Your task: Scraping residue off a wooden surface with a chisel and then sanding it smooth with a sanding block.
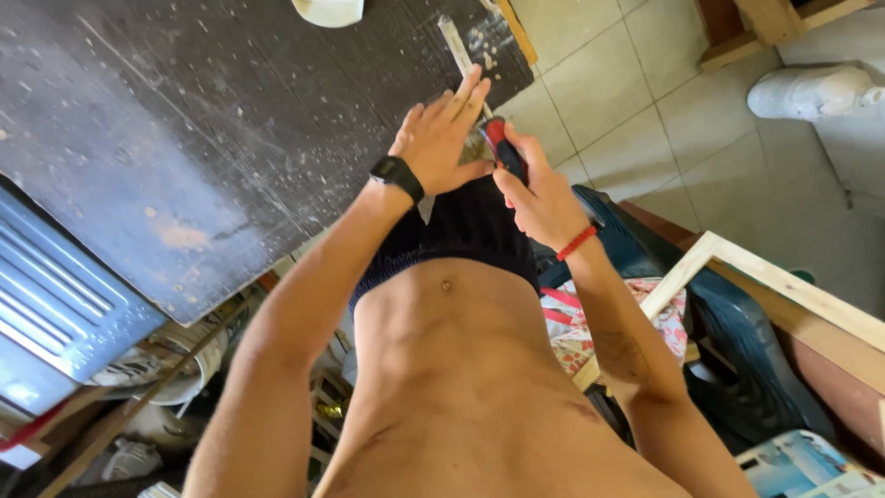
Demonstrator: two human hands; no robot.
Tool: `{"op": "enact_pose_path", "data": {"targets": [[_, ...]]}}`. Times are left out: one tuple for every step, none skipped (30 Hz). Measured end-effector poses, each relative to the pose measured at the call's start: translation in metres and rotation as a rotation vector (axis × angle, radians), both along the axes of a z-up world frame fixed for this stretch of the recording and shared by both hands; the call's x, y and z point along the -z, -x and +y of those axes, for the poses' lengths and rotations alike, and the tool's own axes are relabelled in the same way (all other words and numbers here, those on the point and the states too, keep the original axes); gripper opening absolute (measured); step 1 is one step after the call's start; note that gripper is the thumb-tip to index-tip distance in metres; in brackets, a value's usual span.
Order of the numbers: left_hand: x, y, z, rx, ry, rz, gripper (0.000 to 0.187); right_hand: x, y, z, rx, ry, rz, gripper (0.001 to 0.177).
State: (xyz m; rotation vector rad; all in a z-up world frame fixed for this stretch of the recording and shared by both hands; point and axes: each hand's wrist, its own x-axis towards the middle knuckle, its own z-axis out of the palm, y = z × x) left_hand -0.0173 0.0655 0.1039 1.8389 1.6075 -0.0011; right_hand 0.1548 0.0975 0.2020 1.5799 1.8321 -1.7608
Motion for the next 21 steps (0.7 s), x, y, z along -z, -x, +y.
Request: {"op": "enact_pose_path", "data": {"targets": [[0.000,0.001,0.000,-0.008,-0.027,-0.008,0.107,-0.005,0.003,0.001,0.024,0.011,0.012,0.051],[-0.003,0.001,-0.004,-0.009,-0.032,0.001,0.107,-0.006,0.000,0.000,0.022,0.006,0.020,0.051],[-0.005,0.001,-0.008,0.004,-0.017,-0.048,0.105,-0.007,-0.004,-0.001,-0.029,0.010,-0.017,0.054],[-0.007,-0.001,-0.013,0.027,0.003,-0.104,0.102,-0.008,-0.009,-0.004,-0.071,0.020,-0.062,0.056],[-0.004,0.002,-0.007,0.034,0.004,-0.102,0.102,-0.003,-0.004,-0.002,-0.064,0.020,-0.060,0.056],[0.000,0.003,-0.001,0.019,-0.009,-0.056,0.103,0.002,0.000,-0.001,-0.020,0.017,-0.049,0.057],[0.004,0.003,0.003,0.003,-0.021,-0.011,0.104,0.007,0.003,0.000,0.023,0.013,-0.039,0.058],[0.004,0.000,-0.007,-0.005,-0.017,-0.011,0.104,0.003,-0.003,-0.005,0.015,0.017,-0.039,0.058],[0.003,-0.003,-0.017,0.002,-0.058,-0.060,0.106,-0.002,-0.008,-0.009,-0.033,0.014,-0.050,0.056],[0.001,-0.001,-0.018,0.023,-0.112,-0.100,0.107,-0.007,-0.011,-0.009,-0.067,-0.003,-0.052,0.053],[-0.004,0.003,-0.007,0.030,-0.122,-0.091,0.107,-0.003,-0.005,-0.004,-0.061,-0.013,-0.043,0.053],[-0.007,0.003,-0.002,0.029,-0.070,-0.035,0.106,0.002,-0.003,-0.004,-0.032,-0.011,-0.040,0.054],[-0.009,0.002,0.001,0.029,-0.019,0.023,0.104,0.008,-0.001,-0.005,-0.004,-0.008,-0.036,0.054],[-0.007,0.000,0.000,0.029,-0.012,0.017,0.104,0.006,-0.002,-0.006,-0.003,-0.001,-0.042,0.054],[-0.006,-0.001,-0.001,0.034,-0.034,0.023,0.107,0.003,-0.002,-0.006,-0.007,-0.009,-0.025,0.053],[-0.007,0.004,0.004,0.037,-0.071,0.042,0.109,0.001,0.003,-0.002,-0.012,-0.031,0.004,0.051],[0.007,0.003,-0.006,0.037,-0.078,0.049,0.109,0.003,-0.003,-0.006,-0.012,-0.039,0.010,0.051],[0.020,0.001,-0.015,0.020,-0.058,-0.027,0.113,0.006,-0.009,-0.010,-0.012,-0.024,-0.019,0.051],[0.035,-0.001,-0.023,0.004,-0.038,-0.102,0.118,0.010,-0.015,-0.014,-0.012,-0.009,-0.048,0.050],[0.023,0.003,-0.014,0.015,-0.035,-0.105,0.118,0.012,-0.008,-0.012,0.000,-0.006,-0.050,0.050],[0.011,0.007,-0.006,0.024,-0.044,-0.055,0.112,0.016,-0.001,-0.011,-0.004,-0.045,-0.054,0.053]]}}
